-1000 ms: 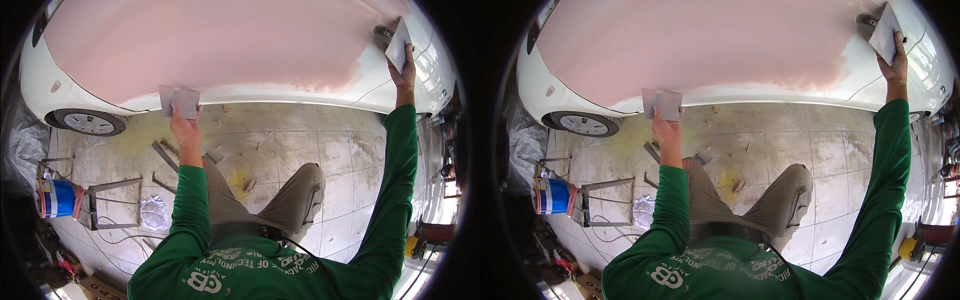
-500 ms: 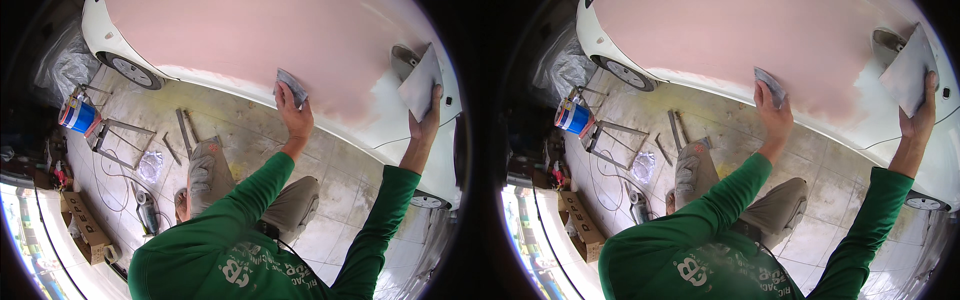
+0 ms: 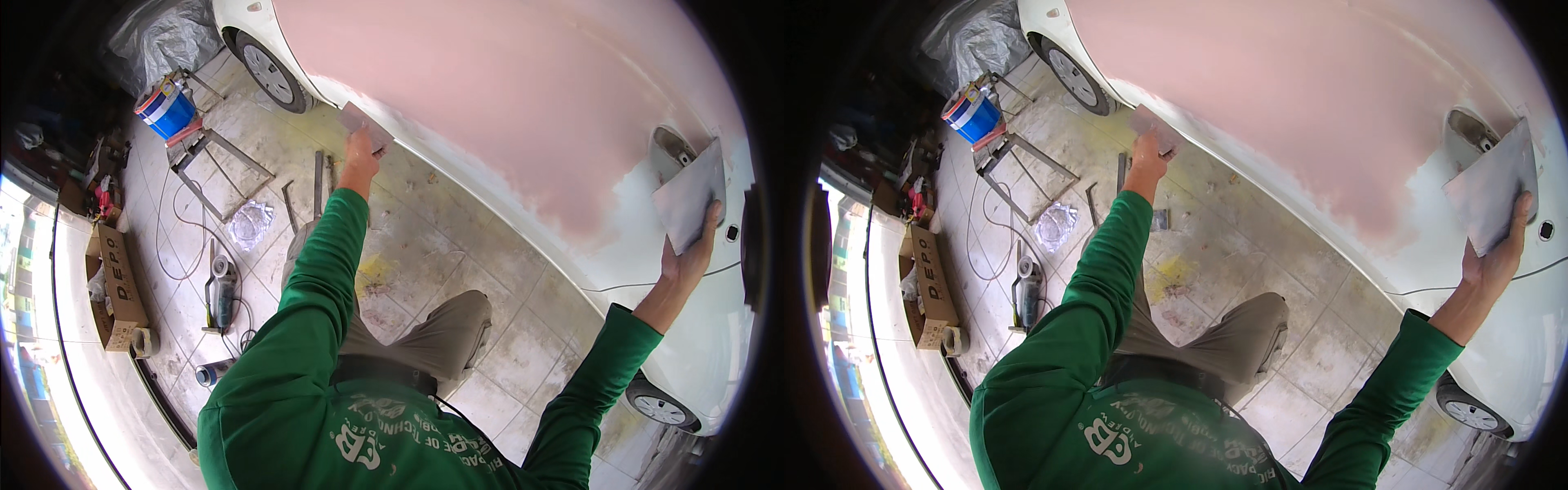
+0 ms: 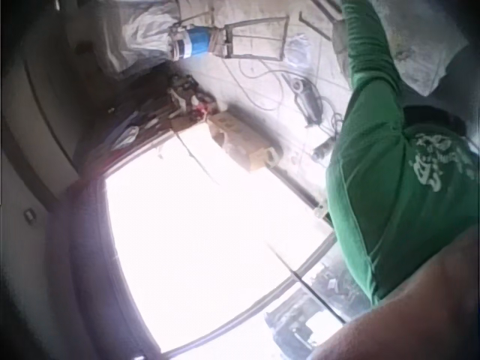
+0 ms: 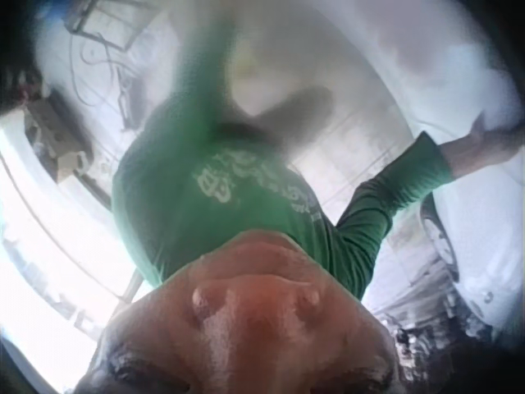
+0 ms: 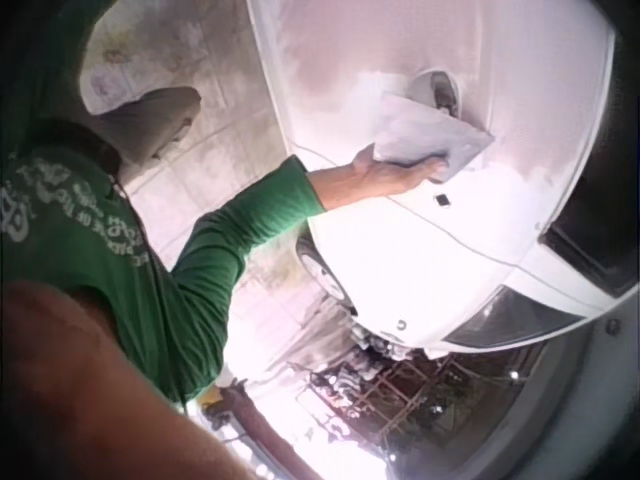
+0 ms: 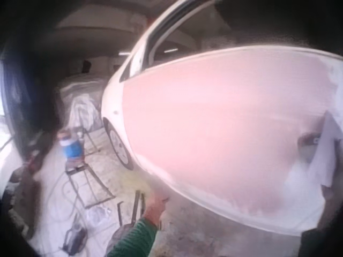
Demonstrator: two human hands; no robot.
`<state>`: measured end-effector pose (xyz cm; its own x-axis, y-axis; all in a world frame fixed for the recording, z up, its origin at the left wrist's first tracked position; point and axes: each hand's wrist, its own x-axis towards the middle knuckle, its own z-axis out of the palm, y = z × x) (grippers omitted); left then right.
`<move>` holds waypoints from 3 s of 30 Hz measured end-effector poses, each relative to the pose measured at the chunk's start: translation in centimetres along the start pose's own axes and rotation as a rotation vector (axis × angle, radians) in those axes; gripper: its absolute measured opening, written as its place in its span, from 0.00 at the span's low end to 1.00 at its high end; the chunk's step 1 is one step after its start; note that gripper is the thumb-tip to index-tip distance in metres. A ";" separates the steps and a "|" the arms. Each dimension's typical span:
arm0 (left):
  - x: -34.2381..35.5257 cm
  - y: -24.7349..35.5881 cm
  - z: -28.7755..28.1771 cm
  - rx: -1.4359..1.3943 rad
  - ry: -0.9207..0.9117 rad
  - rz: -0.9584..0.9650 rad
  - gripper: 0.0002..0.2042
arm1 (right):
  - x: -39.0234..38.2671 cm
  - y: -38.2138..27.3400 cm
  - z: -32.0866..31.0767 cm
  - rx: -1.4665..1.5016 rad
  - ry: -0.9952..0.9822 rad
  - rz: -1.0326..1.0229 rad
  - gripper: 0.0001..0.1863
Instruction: The person sands the surface of a white car door using two sanding blocks, moving them back and forth across the pink primer area. The person occasionally pauses to wipe the surface with their hand and switches between the two sanding blocks.
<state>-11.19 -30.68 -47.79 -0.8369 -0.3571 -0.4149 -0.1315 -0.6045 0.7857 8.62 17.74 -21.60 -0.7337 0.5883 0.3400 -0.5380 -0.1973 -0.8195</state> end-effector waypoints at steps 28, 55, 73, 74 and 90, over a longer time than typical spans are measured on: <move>-16.3 -15.0 7.6 0.502 -0.825 0.790 0.34 | 0.2 0.8 -3.6 0.003 0.049 0.040 0.33; -2.8 -6.6 7.6 0.144 -0.234 0.750 0.25 | 2.5 0.3 -8.1 -0.085 -0.001 0.039 0.32; -16.4 -11.4 3.9 0.106 -1.017 0.029 0.29 | -9.0 4.3 -4.1 -0.100 -0.024 0.098 0.28; -16.2 -9.0 2.7 0.016 -1.068 0.009 0.30 | -12.5 6.1 -4.3 -0.094 0.015 0.135 0.27; -19.2 -4.5 -0.5 0.720 -1.656 0.992 0.38 | -29.0 18.3 1.8 0.492 0.250 0.674 0.26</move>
<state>5.72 -21.46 -43.59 -0.2663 0.7781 0.5689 0.7768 -0.1762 0.6046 19.38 -4.32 -45.63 -0.8787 0.3679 -0.3042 -0.1828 -0.8480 -0.4974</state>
